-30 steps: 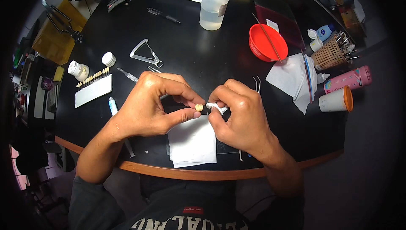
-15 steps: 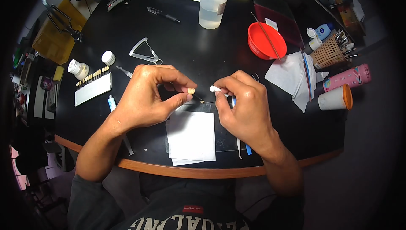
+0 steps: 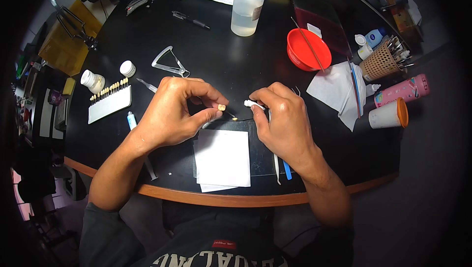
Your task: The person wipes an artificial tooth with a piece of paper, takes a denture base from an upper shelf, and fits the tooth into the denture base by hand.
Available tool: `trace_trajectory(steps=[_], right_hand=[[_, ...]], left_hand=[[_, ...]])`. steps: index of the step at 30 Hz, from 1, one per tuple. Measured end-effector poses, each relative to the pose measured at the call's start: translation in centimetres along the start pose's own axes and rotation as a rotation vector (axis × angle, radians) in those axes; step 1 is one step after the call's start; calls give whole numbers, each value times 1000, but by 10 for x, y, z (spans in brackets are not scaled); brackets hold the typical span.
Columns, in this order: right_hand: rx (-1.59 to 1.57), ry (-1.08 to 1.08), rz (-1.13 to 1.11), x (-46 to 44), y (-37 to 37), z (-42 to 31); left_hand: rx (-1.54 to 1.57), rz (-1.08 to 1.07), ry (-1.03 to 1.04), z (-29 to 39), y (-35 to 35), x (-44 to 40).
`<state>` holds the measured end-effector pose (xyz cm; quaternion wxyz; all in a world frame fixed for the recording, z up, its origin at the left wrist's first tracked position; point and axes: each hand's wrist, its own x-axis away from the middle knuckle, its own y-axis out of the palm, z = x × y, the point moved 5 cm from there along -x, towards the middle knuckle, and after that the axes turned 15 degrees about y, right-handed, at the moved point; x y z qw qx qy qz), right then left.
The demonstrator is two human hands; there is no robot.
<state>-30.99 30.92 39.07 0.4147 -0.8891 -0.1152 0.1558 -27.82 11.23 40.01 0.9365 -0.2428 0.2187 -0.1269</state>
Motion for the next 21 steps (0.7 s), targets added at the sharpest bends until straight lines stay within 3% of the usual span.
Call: trace_trajectory(steps=[21], right_hand=[[-253, -311, 37, 8, -10, -34]], left_hand=[[241, -7, 3, 3, 4, 2]])
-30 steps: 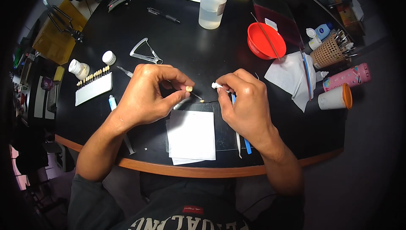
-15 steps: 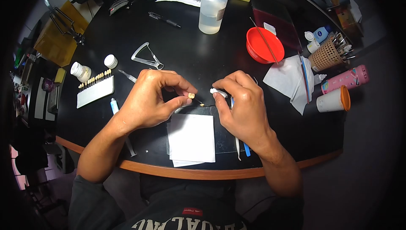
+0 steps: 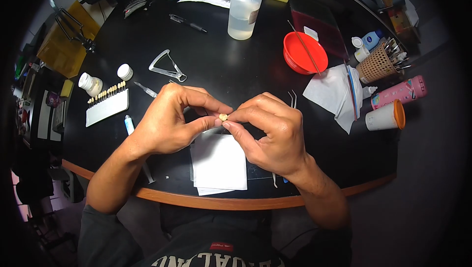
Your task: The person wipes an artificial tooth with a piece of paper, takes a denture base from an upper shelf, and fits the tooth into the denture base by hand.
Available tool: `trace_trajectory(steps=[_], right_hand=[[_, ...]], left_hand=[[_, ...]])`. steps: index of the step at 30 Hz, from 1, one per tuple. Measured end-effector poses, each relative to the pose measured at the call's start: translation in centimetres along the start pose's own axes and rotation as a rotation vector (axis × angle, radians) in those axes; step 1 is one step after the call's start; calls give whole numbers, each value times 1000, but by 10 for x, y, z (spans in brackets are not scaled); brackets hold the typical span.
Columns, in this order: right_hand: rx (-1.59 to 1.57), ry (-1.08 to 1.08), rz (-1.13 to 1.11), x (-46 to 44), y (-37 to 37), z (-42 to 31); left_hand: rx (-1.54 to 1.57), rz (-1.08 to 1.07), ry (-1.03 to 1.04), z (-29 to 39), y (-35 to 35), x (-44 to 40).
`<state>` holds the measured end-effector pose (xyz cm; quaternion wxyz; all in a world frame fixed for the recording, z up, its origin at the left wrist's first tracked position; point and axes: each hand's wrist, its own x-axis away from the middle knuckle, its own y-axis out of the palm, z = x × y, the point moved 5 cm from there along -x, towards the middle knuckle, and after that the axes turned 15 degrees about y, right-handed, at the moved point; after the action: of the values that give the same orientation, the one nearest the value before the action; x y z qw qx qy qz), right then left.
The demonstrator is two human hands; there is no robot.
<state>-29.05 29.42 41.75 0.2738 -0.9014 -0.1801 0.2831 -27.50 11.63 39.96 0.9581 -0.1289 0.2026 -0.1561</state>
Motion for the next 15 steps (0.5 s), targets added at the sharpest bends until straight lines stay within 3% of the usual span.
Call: trace_trajectory(steps=[6, 15], right_hand=[[8, -21, 31, 0, -1, -2], [14, -61, 13, 1, -2, -2]], left_hand=[[3, 0, 77, 5, 0, 0], [29, -12, 18, 6, 0, -1]])
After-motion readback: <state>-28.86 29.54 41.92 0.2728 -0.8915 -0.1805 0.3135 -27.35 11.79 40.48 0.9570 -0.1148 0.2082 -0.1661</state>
